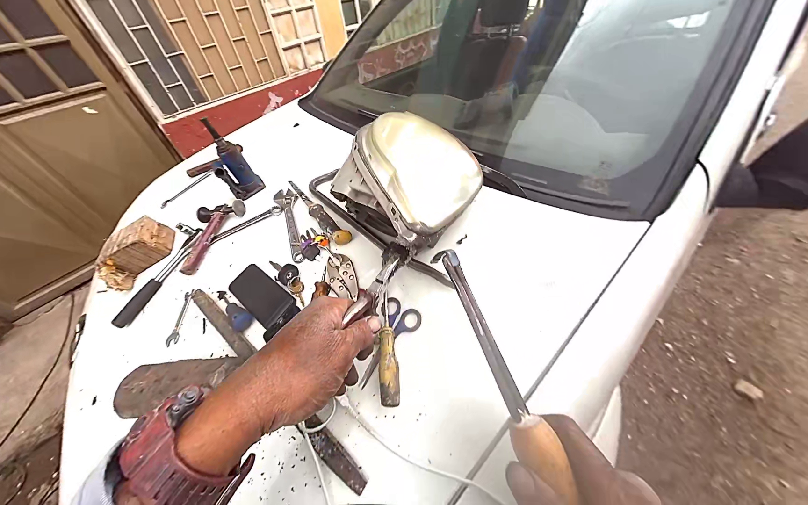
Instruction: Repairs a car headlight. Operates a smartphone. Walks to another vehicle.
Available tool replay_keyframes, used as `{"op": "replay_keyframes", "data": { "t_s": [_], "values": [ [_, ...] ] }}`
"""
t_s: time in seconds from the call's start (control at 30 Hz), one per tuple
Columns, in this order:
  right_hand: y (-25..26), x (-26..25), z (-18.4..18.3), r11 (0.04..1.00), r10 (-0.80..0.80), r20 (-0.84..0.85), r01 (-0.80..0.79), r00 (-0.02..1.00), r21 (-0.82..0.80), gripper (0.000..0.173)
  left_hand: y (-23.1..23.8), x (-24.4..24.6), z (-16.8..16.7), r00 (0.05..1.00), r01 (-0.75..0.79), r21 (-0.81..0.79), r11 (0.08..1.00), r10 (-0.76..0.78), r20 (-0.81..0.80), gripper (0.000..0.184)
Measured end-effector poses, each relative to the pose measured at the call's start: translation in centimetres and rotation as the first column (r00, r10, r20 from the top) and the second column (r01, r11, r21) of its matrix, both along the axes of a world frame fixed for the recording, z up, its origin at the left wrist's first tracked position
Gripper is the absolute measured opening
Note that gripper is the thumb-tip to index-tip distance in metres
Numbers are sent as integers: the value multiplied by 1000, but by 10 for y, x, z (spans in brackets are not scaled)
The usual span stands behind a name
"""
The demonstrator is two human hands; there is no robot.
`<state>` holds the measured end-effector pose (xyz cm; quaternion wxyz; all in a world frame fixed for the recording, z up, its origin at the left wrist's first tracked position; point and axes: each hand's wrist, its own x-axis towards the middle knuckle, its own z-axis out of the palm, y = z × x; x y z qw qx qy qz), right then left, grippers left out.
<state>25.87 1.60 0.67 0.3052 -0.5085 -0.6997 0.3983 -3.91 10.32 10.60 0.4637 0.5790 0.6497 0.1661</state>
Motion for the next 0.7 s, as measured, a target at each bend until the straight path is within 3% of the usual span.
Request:
{"op": "replay_keyframes", "data": {
  "t_s": [0.33, 0.5, 0.7],
  "values": [
    [-19, -62, -7, 993, -95, -115, 87, 989, -74, 45, -1, -1, -8, 1000, -6, 57, 998, 7, -14, 32],
    [-18, -73, -6, 989, -128, -220, 110, 967, -94, 42, 0, -2, -7, 1000, -3, 65, 998, 4, -15, 33],
    [-19, -78, 0, 991, -126, -223, 110, 967, -83, 41, 1, -5, -11, 1000, 16, 85, 996, -13, -29, 36]
  ]
}}
